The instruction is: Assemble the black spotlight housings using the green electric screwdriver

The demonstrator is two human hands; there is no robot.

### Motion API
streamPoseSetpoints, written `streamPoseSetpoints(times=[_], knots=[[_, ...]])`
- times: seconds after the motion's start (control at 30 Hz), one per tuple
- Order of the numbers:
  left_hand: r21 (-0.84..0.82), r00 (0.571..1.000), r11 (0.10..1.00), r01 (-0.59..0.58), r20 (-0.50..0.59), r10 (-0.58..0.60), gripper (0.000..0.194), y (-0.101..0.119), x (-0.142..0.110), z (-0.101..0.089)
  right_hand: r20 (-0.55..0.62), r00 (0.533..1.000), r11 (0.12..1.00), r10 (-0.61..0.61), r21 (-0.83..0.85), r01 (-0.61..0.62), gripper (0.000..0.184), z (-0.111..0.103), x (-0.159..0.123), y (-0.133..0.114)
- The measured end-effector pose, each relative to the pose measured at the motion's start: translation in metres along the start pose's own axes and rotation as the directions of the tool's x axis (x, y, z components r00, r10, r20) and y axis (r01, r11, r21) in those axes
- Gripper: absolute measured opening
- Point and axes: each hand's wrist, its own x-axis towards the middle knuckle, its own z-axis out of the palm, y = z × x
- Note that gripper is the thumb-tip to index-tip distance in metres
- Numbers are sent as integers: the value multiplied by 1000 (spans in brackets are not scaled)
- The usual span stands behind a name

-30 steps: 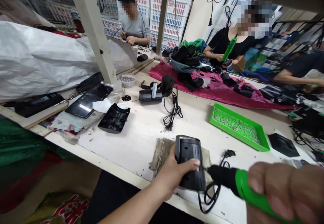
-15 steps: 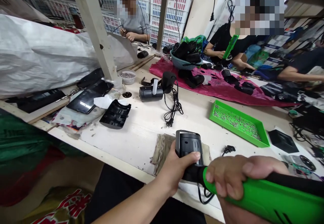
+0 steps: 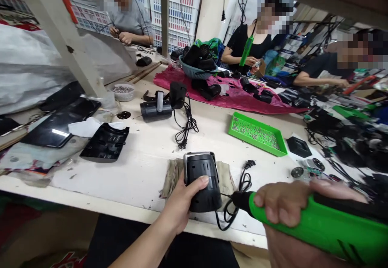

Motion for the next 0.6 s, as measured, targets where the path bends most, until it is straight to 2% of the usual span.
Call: streamPoseSetpoints(times=[0.1,0.2,0.23,0.3,0.37,0.47,0.6], knots=[[22,1000,999,-26,-14,26,56,-2,0,1,-23,996,990,-84,113,86,14,6,6,-6],[28,999,999,-44,-19,44,51,-3,-1,2,224,974,993,-42,117,16,16,0,15,-8],[28,999,999,-46,-17,47,51,-3,-2,3,355,935,995,12,89,-47,20,-1,16,-7],[30,998,998,-62,-16,63,50,-4,-2,4,92,996,996,-11,91,2,21,0,17,-2],[38,996,995,-89,-17,89,50,-5,-2,5,17,1000,994,-20,109,18,38,5,15,5],[44,994,994,-103,-34,105,52,-5,-1,7,78,996,989,-30,148,19,42,8,12,18],[44,998,997,-56,-21,57,54,-1,-1,7,103,993,970,-53,241,26,45,2,10,23]])
